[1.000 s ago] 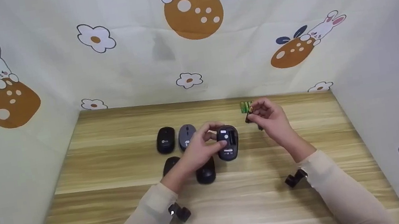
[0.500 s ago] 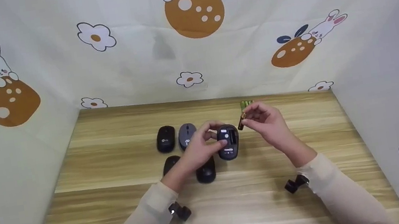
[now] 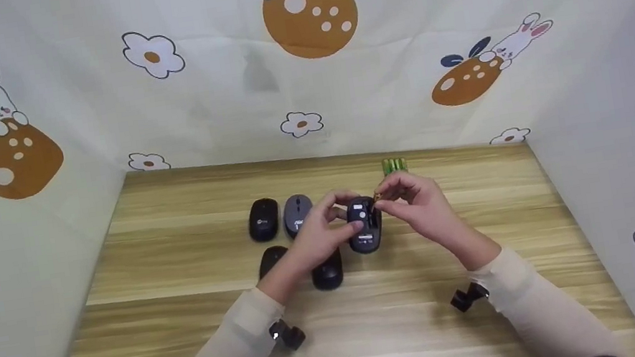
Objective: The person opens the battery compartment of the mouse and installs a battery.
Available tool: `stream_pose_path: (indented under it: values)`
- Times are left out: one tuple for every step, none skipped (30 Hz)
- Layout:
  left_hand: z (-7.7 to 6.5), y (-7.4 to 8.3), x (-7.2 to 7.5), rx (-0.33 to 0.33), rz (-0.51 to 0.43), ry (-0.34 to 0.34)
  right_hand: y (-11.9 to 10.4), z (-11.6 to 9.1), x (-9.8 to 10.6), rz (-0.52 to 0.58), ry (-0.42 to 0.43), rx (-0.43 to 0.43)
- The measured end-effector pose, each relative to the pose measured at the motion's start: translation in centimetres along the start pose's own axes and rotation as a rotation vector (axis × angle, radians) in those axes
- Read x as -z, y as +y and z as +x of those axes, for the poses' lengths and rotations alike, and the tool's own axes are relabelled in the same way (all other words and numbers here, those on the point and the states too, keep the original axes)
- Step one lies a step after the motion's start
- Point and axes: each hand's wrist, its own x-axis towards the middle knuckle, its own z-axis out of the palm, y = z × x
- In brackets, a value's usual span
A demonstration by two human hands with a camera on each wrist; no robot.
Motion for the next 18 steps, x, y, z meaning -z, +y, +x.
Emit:
stream_pose_path:
  values:
    - [-0.01, 0.03, 0.00, 0.001, 0.003, -0.001, -0.03, -0.01, -0.03, -0.014, -0.008, 0.006]
    - [-0.02, 0.01, 0.01, 0.003, 0.006, -0.001, -0.05, -0.02, -0.04, -0.028, -0.017, 0.013]
    - [-0.03, 0.02, 0.00, 0.005, 0.007, -0.001, -0.08, -0.03, -0.06, -0.039, -0.025, 0.020]
    - [-0.03, -0.01, 0.00, 0.006, 0.009, -0.003, -0.10, -0.03, -0.05, -0.053, -0.033, 0.027]
    - [-0.04, -0.04, -0.01, 0.008, 0.009, -0.005, -0.14, -0.03, -0.06, -0.066, -0.041, 0.036]
    - [-0.05, -0.07, -0.02, 0.010, 0.009, -0.007, -0.14, -0.03, -0.05, -0.082, -0.048, 0.044]
    - [-0.06, -0.08, -0.02, 0.012, 0.007, -0.009, -0.16, -0.04, -0.06, -0.098, -0.057, 0.054]
    - [-0.07, -0.09, -0.03, 0.013, 0.006, -0.010, -0.13, -0.05, -0.08, -0.113, -0.064, 0.063]
    - [-0.08, -0.09, -0.05, 0.012, 0.006, -0.011, -0.12, -0.07, -0.10, -0.127, -0.070, 0.071]
    - [-0.07, -0.10, -0.06, 0.010, 0.004, -0.011, -0.09, -0.08, -0.12, -0.139, -0.076, 0.079]
    - [-0.06, -0.09, -0.08, 0.009, 0.003, -0.010, -0.03, -0.09, -0.15, -0.151, -0.079, 0.085]
    - [-0.05, -0.07, -0.10, 0.008, 0.002, -0.009, 0.02, -0.12, -0.16, -0.160, -0.083, 0.090]
    - [-0.04, -0.04, -0.12, 0.003, -0.001, -0.008, 0.03, -0.14, -0.18, -0.165, -0.086, 0.095]
    - [-0.02, -0.03, -0.14, -0.002, -0.004, -0.007, 0.08, -0.16, -0.21, -0.171, -0.086, 0.097]
    - [0.00, -0.02, -0.17, -0.008, -0.008, -0.006, 0.10, -0.19, -0.23, -0.175, -0.085, 0.101]
    - [0.01, 0.00, -0.19, -0.013, -0.012, -0.005, 0.14, -0.21, -0.24, -0.180, -0.084, 0.101]
    - [0.01, 0.02, -0.22, -0.017, -0.014, -0.004, 0.17, -0.25, -0.26, -0.184, -0.084, 0.102]
    - [0.01, 0.05, -0.24, -0.022, -0.013, -0.003, 0.24, -0.30, -0.25, -0.184, -0.083, 0.102]
